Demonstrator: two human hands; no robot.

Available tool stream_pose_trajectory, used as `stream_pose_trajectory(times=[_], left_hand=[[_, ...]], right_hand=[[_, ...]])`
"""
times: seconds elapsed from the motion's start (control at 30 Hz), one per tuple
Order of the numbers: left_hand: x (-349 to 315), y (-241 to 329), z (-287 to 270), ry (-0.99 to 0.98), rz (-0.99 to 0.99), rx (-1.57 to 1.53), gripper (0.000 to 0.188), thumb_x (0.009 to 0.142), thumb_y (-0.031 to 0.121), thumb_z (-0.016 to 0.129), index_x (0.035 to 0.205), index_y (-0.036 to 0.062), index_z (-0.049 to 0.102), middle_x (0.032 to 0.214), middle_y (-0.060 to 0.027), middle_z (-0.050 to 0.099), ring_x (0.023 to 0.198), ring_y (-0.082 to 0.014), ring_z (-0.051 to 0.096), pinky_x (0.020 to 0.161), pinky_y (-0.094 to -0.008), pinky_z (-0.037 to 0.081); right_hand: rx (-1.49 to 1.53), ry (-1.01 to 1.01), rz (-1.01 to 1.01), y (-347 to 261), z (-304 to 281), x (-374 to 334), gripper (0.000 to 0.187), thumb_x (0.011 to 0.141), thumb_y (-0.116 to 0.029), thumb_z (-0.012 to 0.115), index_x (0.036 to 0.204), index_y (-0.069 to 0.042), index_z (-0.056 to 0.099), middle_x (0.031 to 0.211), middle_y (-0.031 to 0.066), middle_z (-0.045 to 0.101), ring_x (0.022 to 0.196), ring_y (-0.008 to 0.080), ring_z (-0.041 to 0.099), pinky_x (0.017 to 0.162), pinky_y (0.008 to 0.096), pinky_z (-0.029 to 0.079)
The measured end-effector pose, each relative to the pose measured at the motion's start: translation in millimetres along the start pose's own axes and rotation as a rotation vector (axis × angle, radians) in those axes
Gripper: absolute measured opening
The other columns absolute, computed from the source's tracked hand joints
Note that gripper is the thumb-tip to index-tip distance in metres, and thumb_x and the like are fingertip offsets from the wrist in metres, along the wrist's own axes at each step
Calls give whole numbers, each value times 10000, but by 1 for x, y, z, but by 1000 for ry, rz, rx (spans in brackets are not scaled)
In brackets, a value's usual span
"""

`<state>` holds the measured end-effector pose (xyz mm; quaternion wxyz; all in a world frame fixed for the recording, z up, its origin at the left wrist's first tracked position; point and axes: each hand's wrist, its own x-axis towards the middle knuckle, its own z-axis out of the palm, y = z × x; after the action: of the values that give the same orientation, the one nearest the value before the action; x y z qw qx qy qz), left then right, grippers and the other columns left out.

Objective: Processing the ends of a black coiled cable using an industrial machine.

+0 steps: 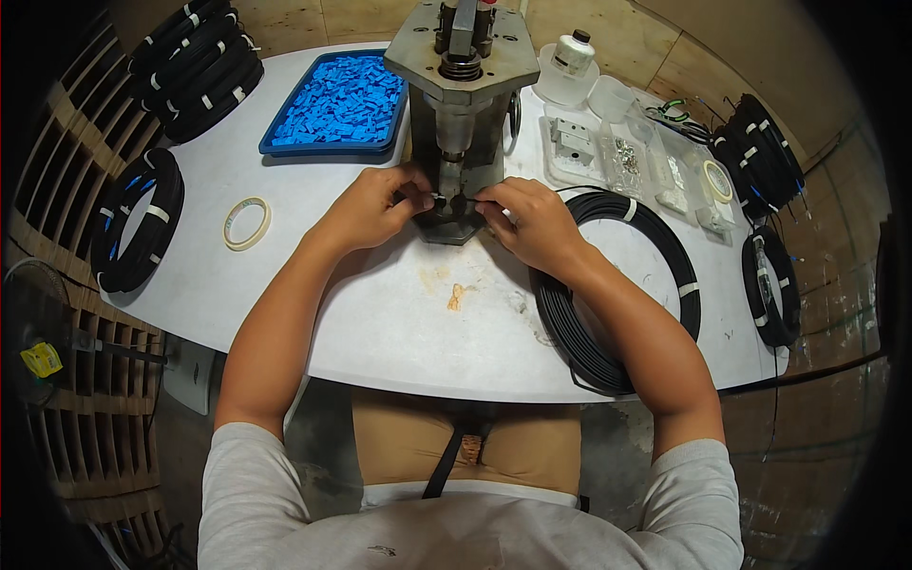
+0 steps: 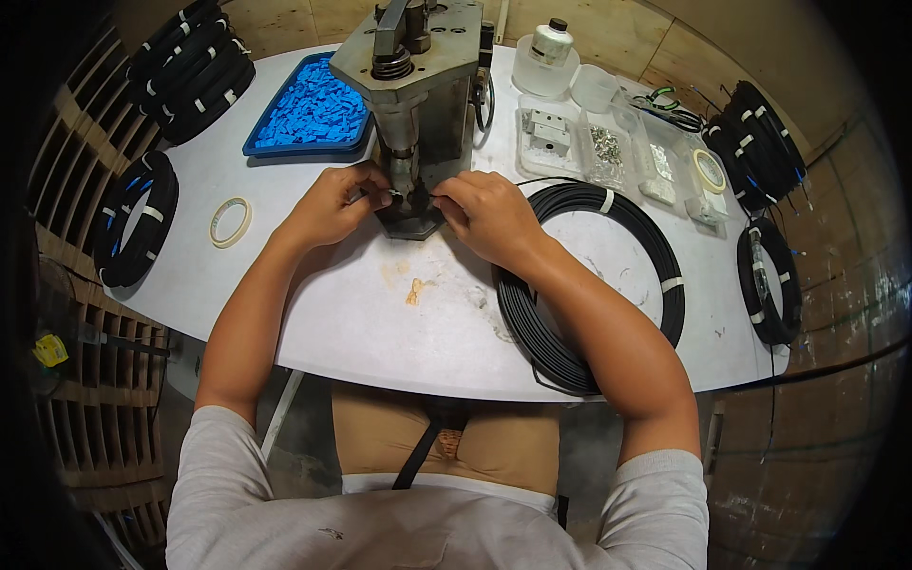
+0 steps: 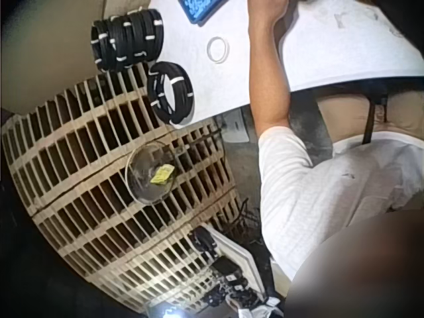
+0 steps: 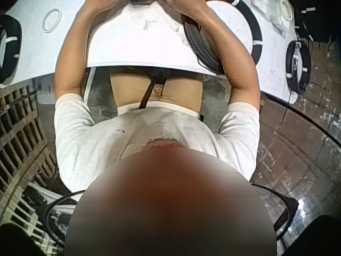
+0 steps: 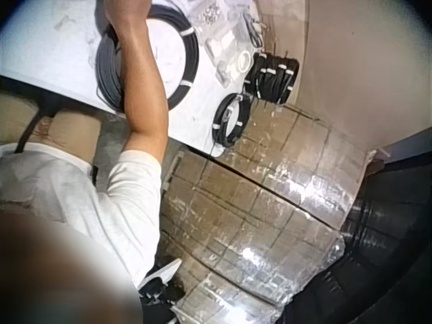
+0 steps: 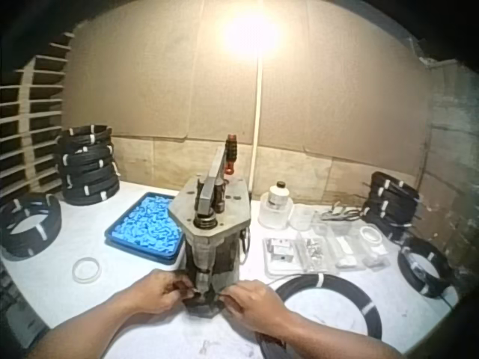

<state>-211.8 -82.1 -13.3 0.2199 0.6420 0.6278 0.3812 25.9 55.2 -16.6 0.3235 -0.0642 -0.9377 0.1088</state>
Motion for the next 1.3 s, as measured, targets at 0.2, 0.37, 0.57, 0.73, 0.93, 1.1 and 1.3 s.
stream_pose_trajectory(times=[0.2, 0.37, 0.57, 0.73, 0.93, 1.1, 1.3], left_hand=[[-1, 4, 0, 20, 16, 44, 178, 952, 90, 700, 1092, -16, 728, 933, -173, 771, 866, -251, 733, 843, -371, 568], [-1, 7, -1, 17, 6, 66, 192, 955, 99, 695, 1104, -17, 729, 943, -187, 769, 880, -270, 736, 851, -379, 569], [-1, 8, -2, 8, 25, 78, 194, 958, 104, 691, 1104, -19, 729, 958, -199, 770, 892, -297, 740, 860, -386, 572], [-2, 9, -3, 7, 20, 73, 189, 954, 91, 687, 1100, -20, 729, 964, -203, 771, 899, -302, 744, 864, -389, 573], [-1, 9, -3, 13, 28, 76, 168, 951, 85, 688, 1078, -21, 721, 953, -200, 769, 888, -299, 741, 860, -388, 571], [0, 4, -1, 0, 1, 34, 137, 943, 42, 677, 1055, -29, 712, 965, -143, 754, 918, -236, 712, 885, -373, 555], [-1, 8, -2, 10, 26, 74, 172, 947, 85, 689, 1077, -24, 717, 943, -193, 765, 884, -294, 737, 848, -390, 571]], right_hand=[[8, 10, 3, -1, 0, 0, 143, 899, -78, 777, 1036, -56, 741, 882, 119, 723, 779, 323, 704, 715, 411, 568], [8, 2, -8, 0, 0, 1, 152, 898, -70, 771, 1047, -55, 744, 870, 118, 720, 763, 321, 703, 701, 411, 569], [-6, -1, -26, 1, 0, 0, 186, 891, -58, 761, 1077, -61, 749, 865, 114, 719, 768, 314, 704, 706, 409, 572], [-19, -22, -26, 1, 1, 0, 232, 881, -37, 743, 1109, -80, 750, 906, 100, 727, 816, 297, 714, 734, 392, 585], [-24, -19, -39, 2, 0, -1, 217, 883, -34, 742, 1097, -73, 748, 897, 99, 720, 796, 303, 708, 731, 396, 583], [-17, -4, -47, 2, 1, 0, 188, 885, -44, 748, 1072, -62, 742, 884, 105, 712, 776, 314, 697, 724, 400, 574], [-16, -14, -47, 3, 0, 0, 189, 881, -27, 737, 1068, -55, 736, 879, 98, 713, 776, 308, 700, 737, 394, 572]])
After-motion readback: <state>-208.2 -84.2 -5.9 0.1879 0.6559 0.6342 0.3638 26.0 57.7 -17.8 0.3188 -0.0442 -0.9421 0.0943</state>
